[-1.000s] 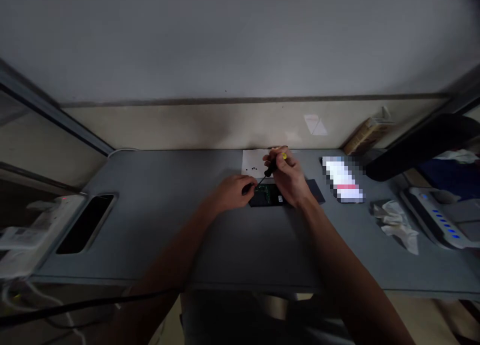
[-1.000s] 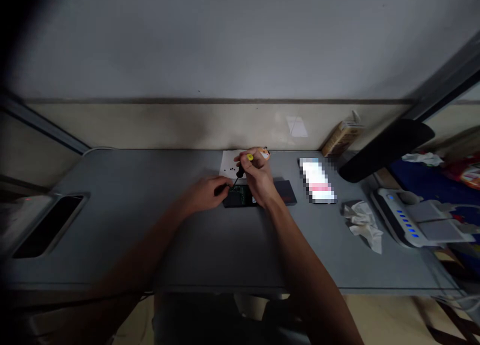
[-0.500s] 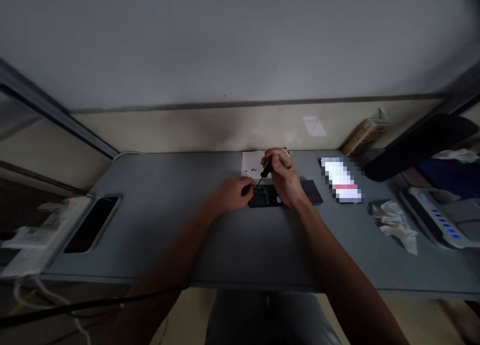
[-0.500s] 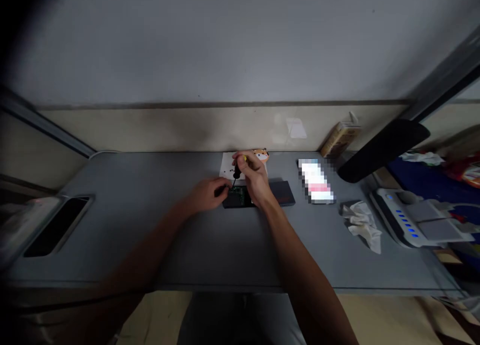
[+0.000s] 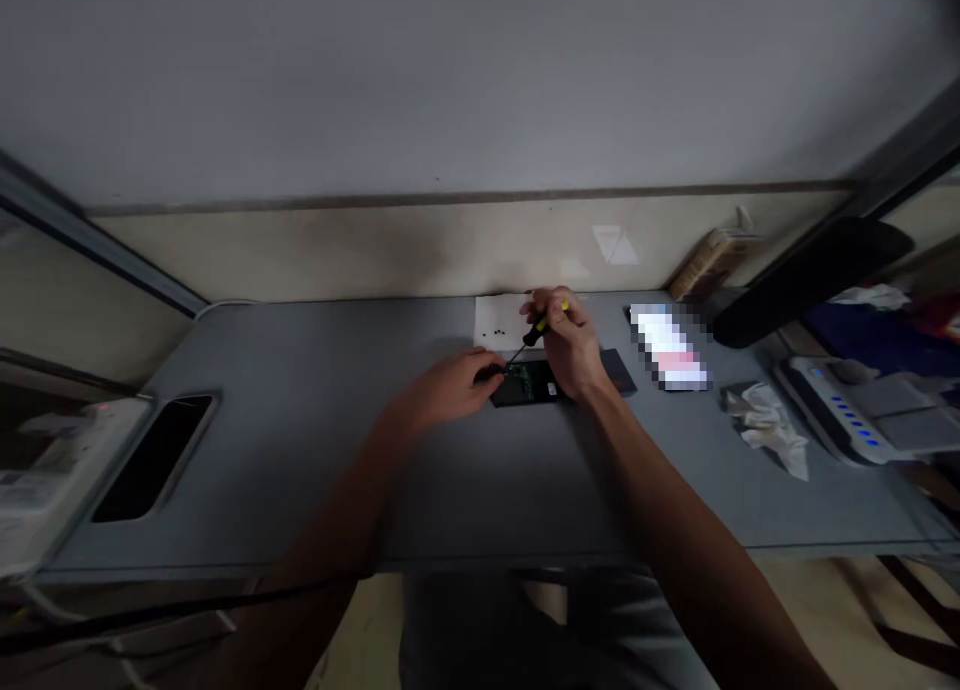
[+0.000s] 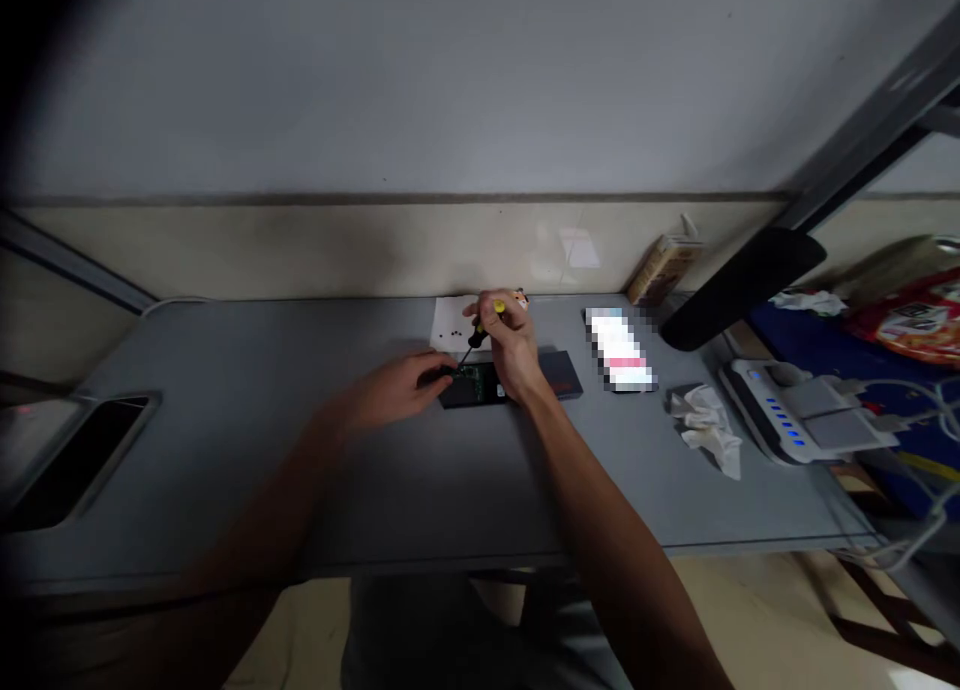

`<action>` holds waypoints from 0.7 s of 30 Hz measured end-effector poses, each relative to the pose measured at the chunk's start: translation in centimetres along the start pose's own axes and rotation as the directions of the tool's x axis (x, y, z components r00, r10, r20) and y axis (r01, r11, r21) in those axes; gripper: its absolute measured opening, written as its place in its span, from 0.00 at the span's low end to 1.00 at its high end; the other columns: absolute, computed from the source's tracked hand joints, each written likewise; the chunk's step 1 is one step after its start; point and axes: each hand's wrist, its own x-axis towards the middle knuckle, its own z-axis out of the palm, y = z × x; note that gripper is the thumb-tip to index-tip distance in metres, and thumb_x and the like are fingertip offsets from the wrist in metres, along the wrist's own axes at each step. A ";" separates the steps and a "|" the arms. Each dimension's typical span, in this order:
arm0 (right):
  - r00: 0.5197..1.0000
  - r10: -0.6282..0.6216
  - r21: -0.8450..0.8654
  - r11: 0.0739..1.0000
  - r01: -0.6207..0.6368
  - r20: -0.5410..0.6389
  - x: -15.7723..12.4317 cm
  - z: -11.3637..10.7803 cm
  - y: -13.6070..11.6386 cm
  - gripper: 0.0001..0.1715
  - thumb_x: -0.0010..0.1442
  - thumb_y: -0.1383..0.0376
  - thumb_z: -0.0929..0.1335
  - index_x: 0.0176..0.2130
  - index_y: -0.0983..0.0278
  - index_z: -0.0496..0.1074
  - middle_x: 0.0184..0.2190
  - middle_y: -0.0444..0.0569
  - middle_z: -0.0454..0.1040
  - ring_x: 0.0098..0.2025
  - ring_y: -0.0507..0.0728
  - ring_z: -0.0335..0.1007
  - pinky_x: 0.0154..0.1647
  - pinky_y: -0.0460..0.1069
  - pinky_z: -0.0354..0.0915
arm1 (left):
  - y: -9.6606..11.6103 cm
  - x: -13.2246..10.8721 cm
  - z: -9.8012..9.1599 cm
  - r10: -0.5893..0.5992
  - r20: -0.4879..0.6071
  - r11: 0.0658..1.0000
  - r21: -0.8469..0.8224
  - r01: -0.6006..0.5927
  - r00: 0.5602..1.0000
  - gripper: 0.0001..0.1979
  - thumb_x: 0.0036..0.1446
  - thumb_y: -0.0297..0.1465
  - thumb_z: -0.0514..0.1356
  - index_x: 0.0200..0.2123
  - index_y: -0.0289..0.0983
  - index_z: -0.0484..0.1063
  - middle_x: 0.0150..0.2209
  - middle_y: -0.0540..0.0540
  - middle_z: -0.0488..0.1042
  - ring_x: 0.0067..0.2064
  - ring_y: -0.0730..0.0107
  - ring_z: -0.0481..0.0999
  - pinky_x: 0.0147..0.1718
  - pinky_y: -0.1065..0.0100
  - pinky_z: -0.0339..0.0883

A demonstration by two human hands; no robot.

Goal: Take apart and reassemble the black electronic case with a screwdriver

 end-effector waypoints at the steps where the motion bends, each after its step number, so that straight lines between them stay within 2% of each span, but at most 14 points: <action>1: 1.000 0.003 -0.001 1.000 -0.003 -0.007 -0.1 0.2 0.0 0.30 0.50 0.40 0.75 0.28 0.59 0.62 0.31 0.41 0.68 0.31 0.50 0.69 0.33 0.48 0.66 | -0.1 0.1 0.0 0.007 0.003 1.000 -0.019 -0.007 1.000 0.11 0.66 0.34 0.55 0.46 0.39 0.75 0.40 0.46 0.77 0.37 0.65 0.76 0.37 0.66 0.68; 4: 0.998 0.007 -0.040 0.999 -0.010 -0.055 -0.3 0.8 0.1 0.34 0.49 0.39 0.75 0.28 0.58 0.56 0.23 0.35 0.64 0.19 0.47 0.59 0.21 0.46 0.58 | -0.4 0.2 0.0 0.016 0.012 0.998 -0.059 -0.015 1.000 0.10 0.66 0.35 0.57 0.45 0.39 0.75 0.35 0.48 0.77 0.35 0.66 0.75 0.35 0.67 0.67; 6: 0.998 -0.007 -0.072 0.997 0.003 -0.064 -0.3 1.1 0.1 0.35 0.49 0.36 0.73 0.29 0.57 0.56 0.19 0.33 0.58 0.17 0.47 0.53 0.18 0.46 0.53 | -0.5 0.3 0.0 0.018 0.008 0.998 -0.058 -0.018 1.000 0.10 0.65 0.35 0.57 0.45 0.39 0.75 0.34 0.49 0.76 0.34 0.67 0.75 0.34 0.68 0.67; 10: 1.000 0.015 0.013 1.000 -0.015 0.000 -0.2 1.4 0.1 0.34 0.55 0.32 0.65 0.37 0.58 0.68 0.22 0.37 0.63 0.22 0.49 0.60 0.24 0.47 0.60 | -0.5 0.3 0.0 0.035 -0.001 0.999 -0.041 -0.035 0.999 0.10 0.66 0.35 0.56 0.44 0.38 0.75 0.34 0.48 0.75 0.33 0.68 0.74 0.33 0.68 0.65; 12: 1.000 0.024 0.025 0.999 -0.023 -0.019 -0.4 1.5 0.2 0.32 0.55 0.35 0.68 0.39 0.58 0.70 0.26 0.39 0.67 0.26 0.49 0.65 0.28 0.47 0.63 | -0.5 0.3 0.1 0.043 -0.011 0.999 -0.013 -0.043 0.999 0.11 0.66 0.35 0.55 0.43 0.38 0.76 0.35 0.48 0.75 0.33 0.68 0.74 0.33 0.68 0.66; 14: 0.999 0.018 -0.003 1.000 -0.018 -0.049 -0.5 1.6 0.4 0.29 0.51 0.38 0.73 0.36 0.58 0.68 0.28 0.38 0.69 0.27 0.48 0.67 0.29 0.46 0.64 | -0.3 0.2 0.1 0.041 -0.023 0.999 0.028 -0.041 0.999 0.11 0.65 0.35 0.55 0.43 0.38 0.76 0.36 0.47 0.76 0.34 0.67 0.75 0.34 0.67 0.67; 16: 0.997 -0.004 -0.042 0.999 0.001 -0.071 -0.8 1.8 0.4 0.31 0.49 0.40 0.75 0.33 0.57 0.62 0.26 0.36 0.67 0.22 0.47 0.64 0.25 0.46 0.62 | 0.0 0.2 0.3 0.041 -0.043 0.996 0.083 -0.038 0.998 0.12 0.65 0.34 0.56 0.45 0.38 0.76 0.38 0.46 0.77 0.36 0.65 0.76 0.37 0.66 0.68; 18: 0.994 -0.053 -0.101 0.994 0.043 -0.098 -1.1 2.1 0.0 0.31 0.51 0.41 0.74 0.33 0.56 0.58 0.24 0.34 0.62 0.20 0.47 0.58 0.22 0.45 0.58 | 0.5 0.1 0.4 0.050 -0.068 0.988 0.151 -0.040 0.996 0.12 0.65 0.33 0.56 0.46 0.38 0.77 0.40 0.44 0.78 0.39 0.61 0.78 0.41 0.64 0.70; 21: 0.981 -0.157 -0.207 0.970 0.131 -0.116 -1.6 1.8 -2.4 0.23 0.58 0.44 0.71 0.35 0.55 0.61 0.23 0.36 0.59 0.23 0.49 0.57 0.26 0.46 0.59 | 1.2 -0.1 0.3 0.048 -0.082 0.966 0.258 -0.026 0.995 0.13 0.66 0.33 0.55 0.47 0.38 0.78 0.43 0.41 0.79 0.44 0.58 0.79 0.47 0.60 0.71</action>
